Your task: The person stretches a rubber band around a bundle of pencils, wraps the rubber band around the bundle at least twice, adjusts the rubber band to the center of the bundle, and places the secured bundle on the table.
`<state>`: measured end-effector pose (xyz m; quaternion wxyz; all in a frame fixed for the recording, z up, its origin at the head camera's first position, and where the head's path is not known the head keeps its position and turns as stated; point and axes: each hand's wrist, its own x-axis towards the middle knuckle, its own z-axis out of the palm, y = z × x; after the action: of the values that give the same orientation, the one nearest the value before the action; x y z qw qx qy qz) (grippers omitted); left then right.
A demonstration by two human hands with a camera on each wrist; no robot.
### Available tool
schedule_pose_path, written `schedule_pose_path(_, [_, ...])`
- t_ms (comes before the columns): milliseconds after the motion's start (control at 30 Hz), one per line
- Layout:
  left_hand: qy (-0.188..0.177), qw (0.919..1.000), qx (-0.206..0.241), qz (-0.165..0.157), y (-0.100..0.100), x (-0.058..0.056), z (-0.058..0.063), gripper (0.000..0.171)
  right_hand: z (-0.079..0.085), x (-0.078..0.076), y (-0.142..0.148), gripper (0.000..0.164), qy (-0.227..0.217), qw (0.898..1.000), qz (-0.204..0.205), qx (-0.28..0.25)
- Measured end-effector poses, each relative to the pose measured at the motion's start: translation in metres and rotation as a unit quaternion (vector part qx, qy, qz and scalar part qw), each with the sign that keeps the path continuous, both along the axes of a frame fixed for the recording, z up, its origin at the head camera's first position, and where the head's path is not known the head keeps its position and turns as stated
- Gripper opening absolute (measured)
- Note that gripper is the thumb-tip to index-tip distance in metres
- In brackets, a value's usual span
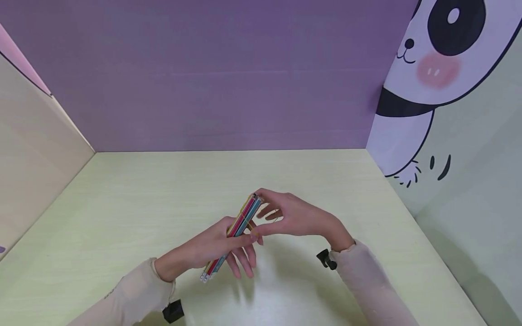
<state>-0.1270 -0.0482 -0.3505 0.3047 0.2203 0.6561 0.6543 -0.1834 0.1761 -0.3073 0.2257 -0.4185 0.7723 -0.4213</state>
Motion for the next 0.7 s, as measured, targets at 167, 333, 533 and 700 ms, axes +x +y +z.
schedule_pose_path(167, [-0.004,0.9999,-0.003,0.015,-0.003,-0.002,0.003,0.024,0.001,-0.002,0.003,0.029,-0.027,1.0,0.001,0.013])
schedule_pose_path(333, [-0.009,0.9993,0.004,0.037,-0.008,-0.006,0.004,0.029,0.002,-0.006,0.005,0.03,0.003,0.999,-0.034,0.02])
schedule_pose_path(533, [-0.018,0.9978,0.014,0.063,-0.014,-0.013,0.005,0.028,0.015,0.009,0.005,0.024,-0.009,0.993,-0.058,-0.104])
schedule_pose_path(700, [-0.016,0.9985,0.024,0.046,-0.017,-0.018,0.002,0.032,0.035,0.048,-0.003,0.026,0.092,0.98,-0.035,-0.172])
